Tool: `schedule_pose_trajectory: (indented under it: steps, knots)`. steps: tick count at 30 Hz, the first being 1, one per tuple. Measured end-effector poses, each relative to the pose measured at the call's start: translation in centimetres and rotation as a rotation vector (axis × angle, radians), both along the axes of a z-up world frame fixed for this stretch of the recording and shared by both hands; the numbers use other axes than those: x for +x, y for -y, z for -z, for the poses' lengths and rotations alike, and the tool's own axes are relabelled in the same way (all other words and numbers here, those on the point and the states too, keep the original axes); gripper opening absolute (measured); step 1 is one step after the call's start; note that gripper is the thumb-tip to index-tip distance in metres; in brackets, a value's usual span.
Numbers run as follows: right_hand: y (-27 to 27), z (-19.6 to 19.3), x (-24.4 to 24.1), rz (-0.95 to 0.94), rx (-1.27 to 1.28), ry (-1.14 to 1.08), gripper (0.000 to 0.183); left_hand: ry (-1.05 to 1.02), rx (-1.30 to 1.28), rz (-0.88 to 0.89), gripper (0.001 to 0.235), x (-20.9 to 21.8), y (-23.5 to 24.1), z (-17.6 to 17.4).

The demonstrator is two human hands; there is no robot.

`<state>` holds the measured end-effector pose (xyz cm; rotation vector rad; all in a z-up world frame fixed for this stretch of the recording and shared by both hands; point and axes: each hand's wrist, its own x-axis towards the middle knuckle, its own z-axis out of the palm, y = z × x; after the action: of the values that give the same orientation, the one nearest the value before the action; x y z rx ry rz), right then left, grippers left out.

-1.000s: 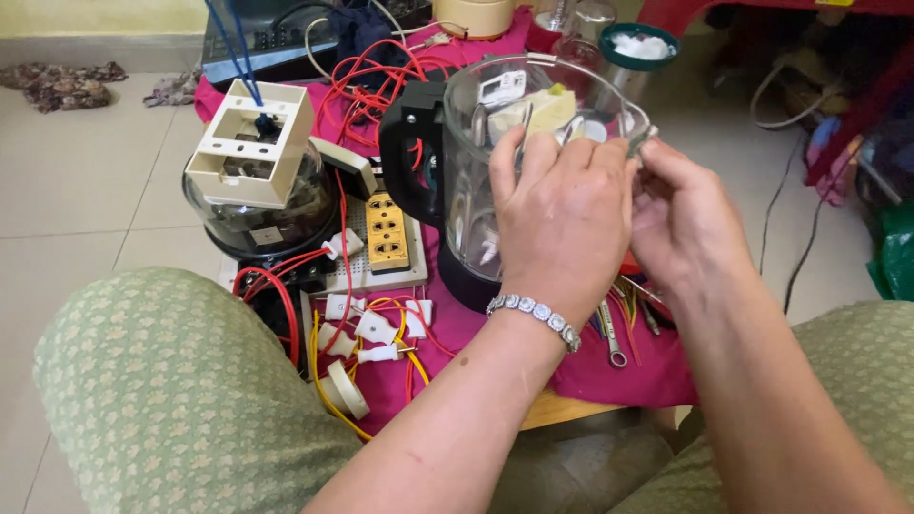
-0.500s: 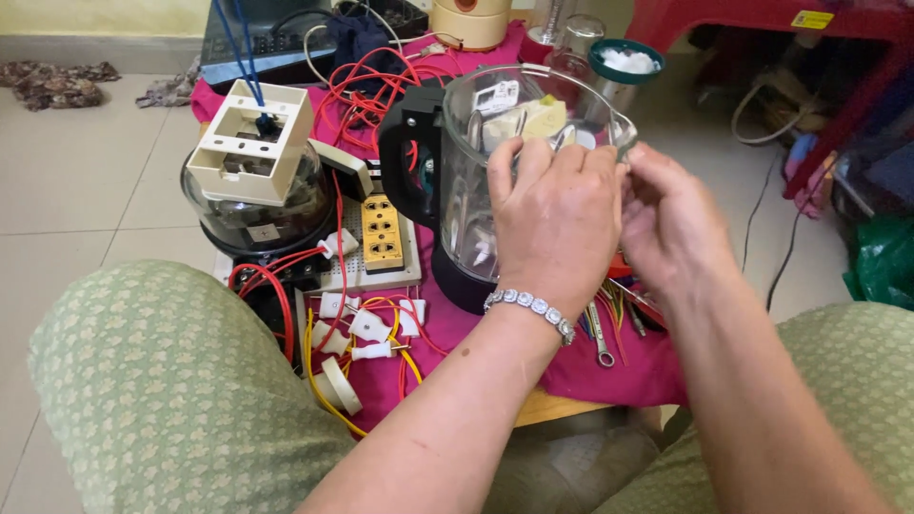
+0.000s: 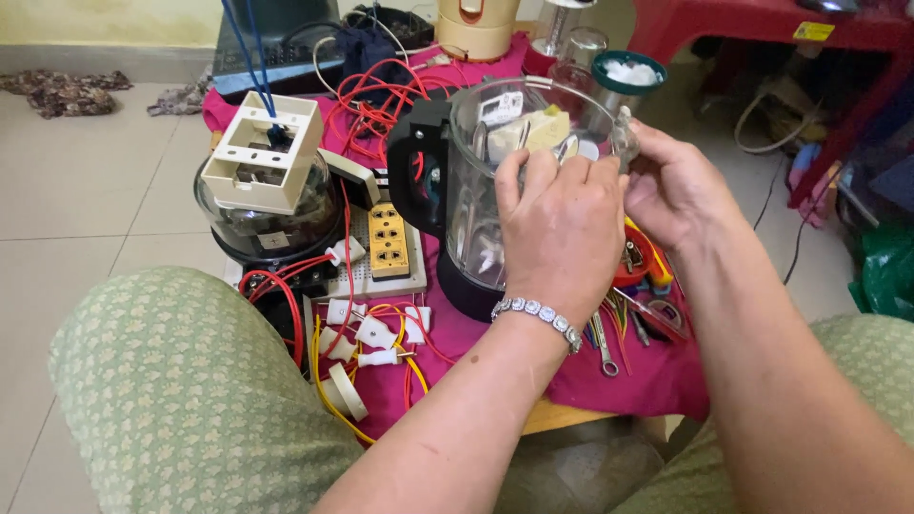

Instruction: The person assembles a blender by attaching the glass jar to the black base and securing the lid. They then remove the lid to adjust the internal blade assembly and reattach the lid.

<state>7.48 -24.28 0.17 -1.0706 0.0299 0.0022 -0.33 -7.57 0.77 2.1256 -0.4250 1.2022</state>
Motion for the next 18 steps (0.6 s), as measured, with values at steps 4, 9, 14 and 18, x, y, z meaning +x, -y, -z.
schedule_pose_trajectory:
  steps: [4,9,14,18]
  knots:
    - [-0.2,-0.1,0.3,-0.013,-0.034,-0.008,0.018,0.009,0.004,-0.008,0.009,0.6,0.3,0.6]
    - [-2.6,-0.2,-2.0,0.258,0.052,-0.098,0.016,0.04,0.012,-0.005,0.017,1.7,0.8,1.7]
    - [-4.9,-0.4,-4.6,0.389,0.11,-0.108,0.014,0.057,0.01,-0.003,0.019,2.1,0.8,2.1]
    - [-5.6,-0.2,-6.3,0.51,-0.027,-0.024,0.01,0.081,0.014,-0.02,0.021,1.8,0.8,1.9]
